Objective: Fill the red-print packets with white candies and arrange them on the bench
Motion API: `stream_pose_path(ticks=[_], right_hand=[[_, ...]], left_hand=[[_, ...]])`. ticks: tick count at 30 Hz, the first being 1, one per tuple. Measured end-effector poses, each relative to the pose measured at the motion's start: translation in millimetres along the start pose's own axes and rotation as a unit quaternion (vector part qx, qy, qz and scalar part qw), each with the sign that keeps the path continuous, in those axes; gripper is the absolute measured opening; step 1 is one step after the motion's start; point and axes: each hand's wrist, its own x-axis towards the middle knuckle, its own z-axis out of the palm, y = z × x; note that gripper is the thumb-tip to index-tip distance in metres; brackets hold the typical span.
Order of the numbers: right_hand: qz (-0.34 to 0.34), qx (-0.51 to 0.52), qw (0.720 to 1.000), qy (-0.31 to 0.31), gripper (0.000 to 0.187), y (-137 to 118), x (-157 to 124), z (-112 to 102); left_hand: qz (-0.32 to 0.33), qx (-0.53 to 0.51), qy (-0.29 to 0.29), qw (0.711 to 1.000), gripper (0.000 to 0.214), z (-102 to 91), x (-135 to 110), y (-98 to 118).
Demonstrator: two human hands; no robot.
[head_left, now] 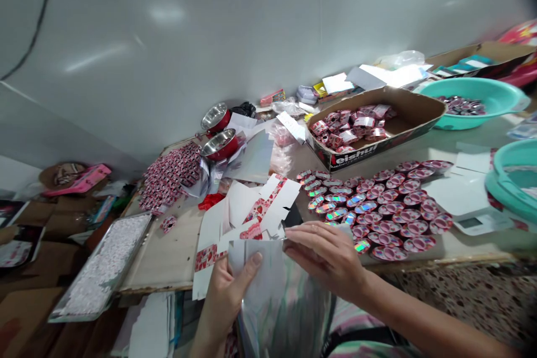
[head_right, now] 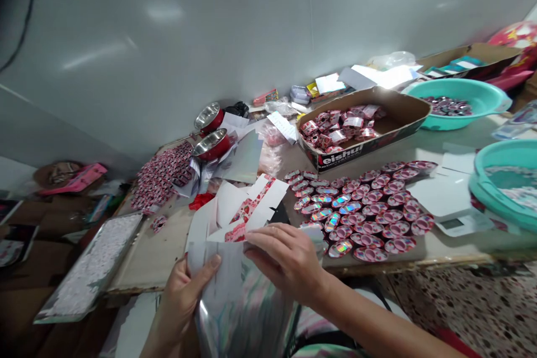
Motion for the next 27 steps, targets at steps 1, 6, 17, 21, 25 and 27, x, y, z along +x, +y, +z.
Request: stream_pose_path(ticks=[1, 6, 17, 21, 25, 27], right_hand=[[0.007, 0.000, 1.000, 0.000, 0.033, 0, 1, 0], [-0.011, -0.009, 1.000, 0.000, 0.031, -4, 4, -1], [-0.031, -0.034, 0.999, 0.016, 0.036, -5, -4, -8], [-0.032, -0.026, 0.999, 0.024, 0.028, -7, -6, -8], [-0.013, -0.014, 0.999, 0.027, 0.021, -8, -6, -5], [-0.006, -0.011, 1.000, 0.024, 0.019, -9, -5, -5]], left_hand=[[-0.001, 0.005, -0.006, 1.000, 0.041, -0.5, 0, 0], [0.007, 0.013, -0.007, 1.000, 0.039, -1.8, 0, -3], [-0.008, -0.021, 0.004, 1.000, 0.043, 7.2, -7, -1], [-0.014, -0.029, 0.014, 0.999, 0.042, 7.6, -7, -4], [-0.015, -0.022, 0.026, 0.999, 0.045, 8.3, -6, -5], [-0.015, -0.007, 0.021, 1.000, 0.045, 7.5, -6, -5]])
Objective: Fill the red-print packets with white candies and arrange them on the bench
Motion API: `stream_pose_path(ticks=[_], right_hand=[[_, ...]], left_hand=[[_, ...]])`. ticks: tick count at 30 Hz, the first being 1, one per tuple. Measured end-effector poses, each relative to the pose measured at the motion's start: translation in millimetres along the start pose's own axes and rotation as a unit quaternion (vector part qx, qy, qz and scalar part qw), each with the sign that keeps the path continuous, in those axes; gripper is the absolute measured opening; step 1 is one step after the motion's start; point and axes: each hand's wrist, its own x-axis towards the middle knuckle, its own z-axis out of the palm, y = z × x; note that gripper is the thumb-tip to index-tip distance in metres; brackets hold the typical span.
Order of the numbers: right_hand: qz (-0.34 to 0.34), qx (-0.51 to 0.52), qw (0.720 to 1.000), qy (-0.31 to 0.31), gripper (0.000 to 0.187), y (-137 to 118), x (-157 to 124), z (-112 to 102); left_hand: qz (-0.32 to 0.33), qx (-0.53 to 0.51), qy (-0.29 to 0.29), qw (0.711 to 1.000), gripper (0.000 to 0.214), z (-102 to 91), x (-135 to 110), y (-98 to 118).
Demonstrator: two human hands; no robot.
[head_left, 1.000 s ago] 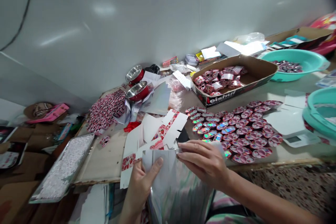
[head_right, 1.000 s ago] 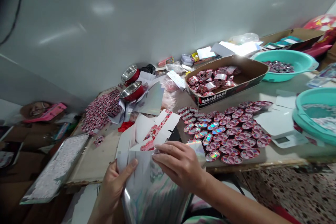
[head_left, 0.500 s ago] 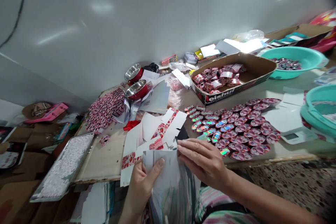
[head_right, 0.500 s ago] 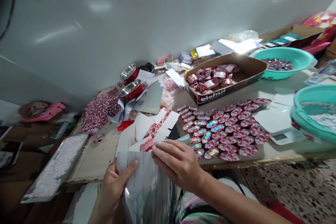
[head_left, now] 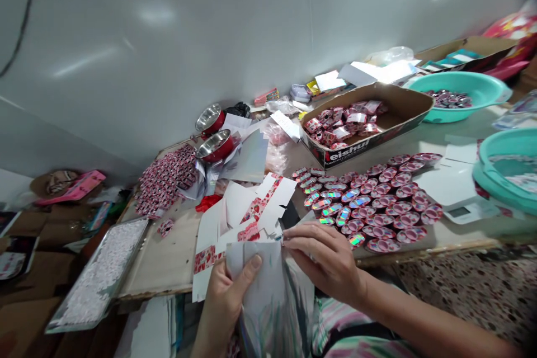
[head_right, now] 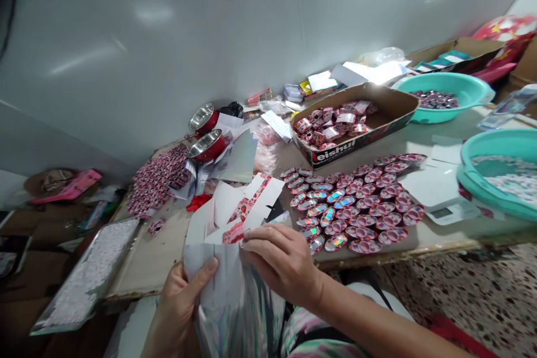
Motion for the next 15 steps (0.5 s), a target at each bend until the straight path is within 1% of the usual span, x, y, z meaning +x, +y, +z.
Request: stream_pose_path(ticks=[2, 4, 6, 8, 10, 11, 12, 13, 14, 15], right_hand=[[-0.008, 0.002, 1.000, -0.006, 0.019, -1, 1, -2], [-0.037, 0.001, 0.999, -0.019, 0.018, -3, 1, -6], [-0.074, 0.002, 0.996, -0.048, 0.017, -5, -1, -12], [-0.098, 0.008, 0.991, -0.089, 0.016, -7, -6, -18], [-0.087, 0.027, 0.989, -0.120, 0.014, -4, -14, -27], [-0.060, 0.036, 0.990, -0.121, 0.014, 0, -18, -32], [-0.019, 0.041, 0.993, -0.107, 0.012, 6, -21, -39], [0.038, 0.037, 0.995, -0.078, 0.011, 15, -23, -47], [0.109, 0.025, 0.993, -0.036, 0.009, 25, -24, -56], [0.185, 0.007, 0.983, 0.015, 0.006, 38, -23, -65]], left_hand=[[0.003, 0.007, -0.007, 1.000, 0.044, -3.0, 2, 1], [0.013, 0.010, -0.003, 1.000, 0.045, -8.6, 6, 2], [0.028, 0.014, 0.019, 0.999, 0.048, -16.0, 11, 4], [0.047, 0.020, 0.050, 0.997, 0.050, -23.7, 15, 6], [0.067, 0.020, 0.078, 0.995, 0.049, -30.9, 19, 8], [0.076, 0.018, 0.089, 0.993, 0.048, -34.1, 20, 8], [0.083, 0.017, 0.097, 0.992, 0.047, -37.1, 21, 8], [0.088, 0.016, 0.102, 0.991, 0.046, -39.7, 21, 8], [0.088, 0.016, 0.101, 0.991, 0.045, -41.8, 21, 7], [0.084, 0.018, 0.094, 0.992, 0.044, -43.5, 20, 6]])
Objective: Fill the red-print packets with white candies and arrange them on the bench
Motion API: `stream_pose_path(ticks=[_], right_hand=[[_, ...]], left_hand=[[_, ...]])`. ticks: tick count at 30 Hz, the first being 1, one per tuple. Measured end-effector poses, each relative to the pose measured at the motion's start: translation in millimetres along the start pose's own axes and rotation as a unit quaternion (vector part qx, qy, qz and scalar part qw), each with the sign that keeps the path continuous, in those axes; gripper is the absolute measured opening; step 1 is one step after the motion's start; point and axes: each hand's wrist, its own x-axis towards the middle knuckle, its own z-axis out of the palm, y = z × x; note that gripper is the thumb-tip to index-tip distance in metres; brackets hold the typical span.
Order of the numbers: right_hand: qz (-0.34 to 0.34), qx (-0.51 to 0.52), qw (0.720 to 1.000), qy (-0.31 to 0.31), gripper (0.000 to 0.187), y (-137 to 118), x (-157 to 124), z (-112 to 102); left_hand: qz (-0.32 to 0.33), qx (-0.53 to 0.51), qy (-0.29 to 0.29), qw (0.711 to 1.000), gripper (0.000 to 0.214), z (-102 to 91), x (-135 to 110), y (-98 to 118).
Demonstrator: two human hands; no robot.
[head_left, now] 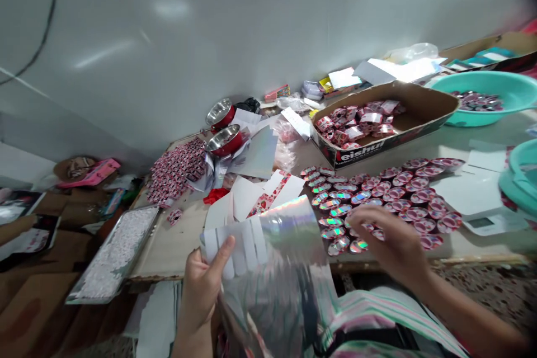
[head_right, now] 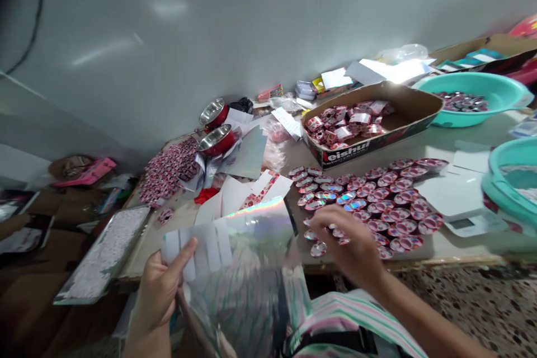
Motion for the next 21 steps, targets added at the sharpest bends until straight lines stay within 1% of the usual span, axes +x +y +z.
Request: stream_pose_path(ticks=[1, 2, 3, 4, 5, 6, 7, 9, 11, 13, 14, 15, 17, 21], right_hand=[[0.082, -0.007, 0.996, 0.044, 0.007, 11, 7, -9], [0.156, 0.000, 0.984, 0.082, 0.011, 21, 14, -16], [0.215, 0.015, 0.972, 0.093, 0.016, 29, 22, -21], [0.255, 0.030, 0.961, 0.104, 0.020, 34, 29, -23], [0.275, 0.048, 0.954, 0.107, 0.023, 35, 34, -22], [0.278, 0.065, 0.953, 0.100, 0.025, 33, 36, -19], [0.268, 0.081, 0.956, 0.089, 0.027, 28, 37, -12], [0.217, 0.108, 0.970, 0.032, 0.033, 10, 34, 6], [0.137, 0.101, 0.985, -0.031, 0.041, -12, 28, 25], [0.041, 0.058, 0.995, -0.069, 0.048, -31, 20, 40], [-0.002, 0.034, 0.996, -0.083, 0.051, -38, 17, 45], [-0.038, 0.014, 0.995, -0.092, 0.054, -42, 14, 48], [-0.085, -0.013, 0.991, -0.102, 0.058, -45, 8, 53], [-0.128, -0.044, 0.988, -0.071, 0.059, -39, -3, 59]], left_hand=[[-0.005, 0.004, -0.012, 1.000, 0.044, -1.1, -1, -1], [-0.011, 0.008, -0.027, 1.000, 0.044, -1.4, -2, -1], [-0.016, 0.012, -0.042, 0.999, 0.044, -1.0, -4, -2], [-0.022, 0.015, -0.056, 0.998, 0.045, 0.3, -6, -1], [-0.027, 0.017, -0.067, 0.997, 0.045, 2.4, -8, -1], [-0.031, 0.019, -0.074, 0.997, 0.045, 5.2, -11, 1], [-0.036, 0.022, -0.077, 0.996, 0.045, 8.4, -14, 2], [-0.040, 0.028, -0.081, 0.996, 0.043, 15.6, -20, 7], [-0.041, 0.029, -0.091, 0.995, 0.042, 22.5, -25, 11], [-0.044, 0.023, -0.112, 0.992, 0.040, 28.0, -28, 14], [-0.045, 0.021, -0.121, 0.991, 0.040, 29.9, -29, 14], [-0.047, 0.019, -0.128, 0.991, 0.039, 31.4, -30, 15], [-0.049, 0.016, -0.134, 0.990, 0.039, 33.2, -30, 14], [-0.049, 0.000, -0.125, 0.991, 0.040, 36.4, -31, 13]])
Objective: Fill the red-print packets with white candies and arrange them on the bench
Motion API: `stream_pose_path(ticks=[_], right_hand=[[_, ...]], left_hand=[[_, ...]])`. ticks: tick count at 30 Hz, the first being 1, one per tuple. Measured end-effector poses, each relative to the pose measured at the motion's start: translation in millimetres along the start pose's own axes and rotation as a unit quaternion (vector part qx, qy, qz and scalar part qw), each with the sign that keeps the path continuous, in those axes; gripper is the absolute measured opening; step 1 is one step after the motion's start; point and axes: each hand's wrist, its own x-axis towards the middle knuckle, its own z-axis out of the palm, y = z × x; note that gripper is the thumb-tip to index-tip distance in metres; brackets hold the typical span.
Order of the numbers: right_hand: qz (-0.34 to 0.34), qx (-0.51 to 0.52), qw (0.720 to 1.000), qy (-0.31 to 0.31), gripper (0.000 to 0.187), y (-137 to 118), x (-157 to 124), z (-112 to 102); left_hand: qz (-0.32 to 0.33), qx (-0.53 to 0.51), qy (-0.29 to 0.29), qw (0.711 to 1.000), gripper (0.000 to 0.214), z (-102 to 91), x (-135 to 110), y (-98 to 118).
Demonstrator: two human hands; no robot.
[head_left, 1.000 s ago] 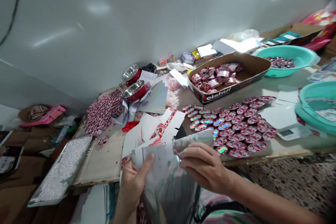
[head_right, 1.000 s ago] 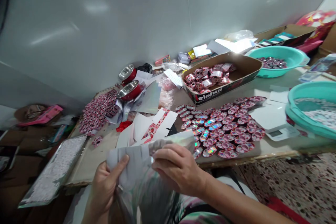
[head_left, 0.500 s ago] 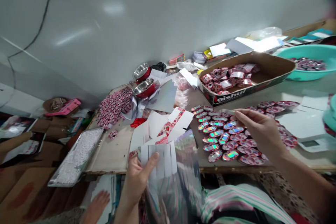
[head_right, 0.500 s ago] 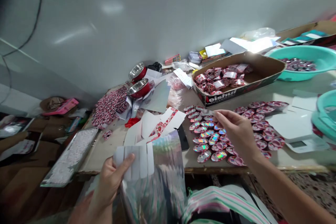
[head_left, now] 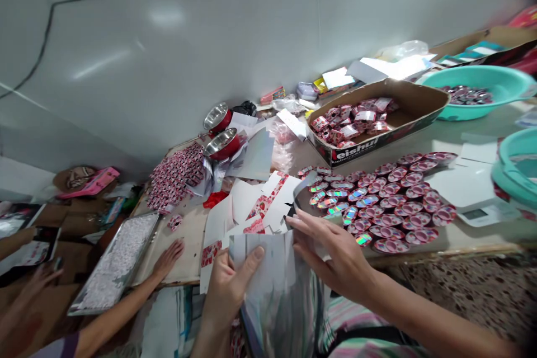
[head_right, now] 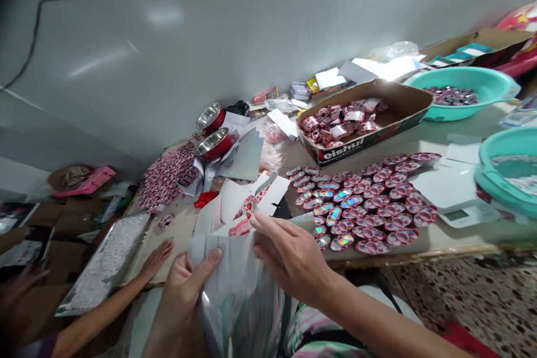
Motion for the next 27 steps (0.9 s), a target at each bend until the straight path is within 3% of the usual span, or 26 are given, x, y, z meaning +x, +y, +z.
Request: stream_pose_path(ticks=[10, 14, 21, 27], right_hand=[[-0.047, -0.062, 0.996, 0.037, 0.066, -1, -11, 3], [-0.054, -0.071, 0.995, 0.039, 0.061, 0, -13, 6], [0.008, -0.027, 0.998, 0.057, 0.046, 0, -13, 14], [0.017, 0.015, 0.998, 0.065, 0.047, 7, -4, 12]], left_hand=[[-0.022, -0.029, 0.003, 0.999, 0.041, 6.1, -1, -4], [-0.027, -0.045, 0.014, 0.999, 0.040, 6.7, 0, -6], [-0.020, -0.075, 0.028, 0.997, 0.042, 5.0, 2, -8], [-0.026, -0.051, 0.029, 0.998, 0.045, 2.6, 3, -10]])
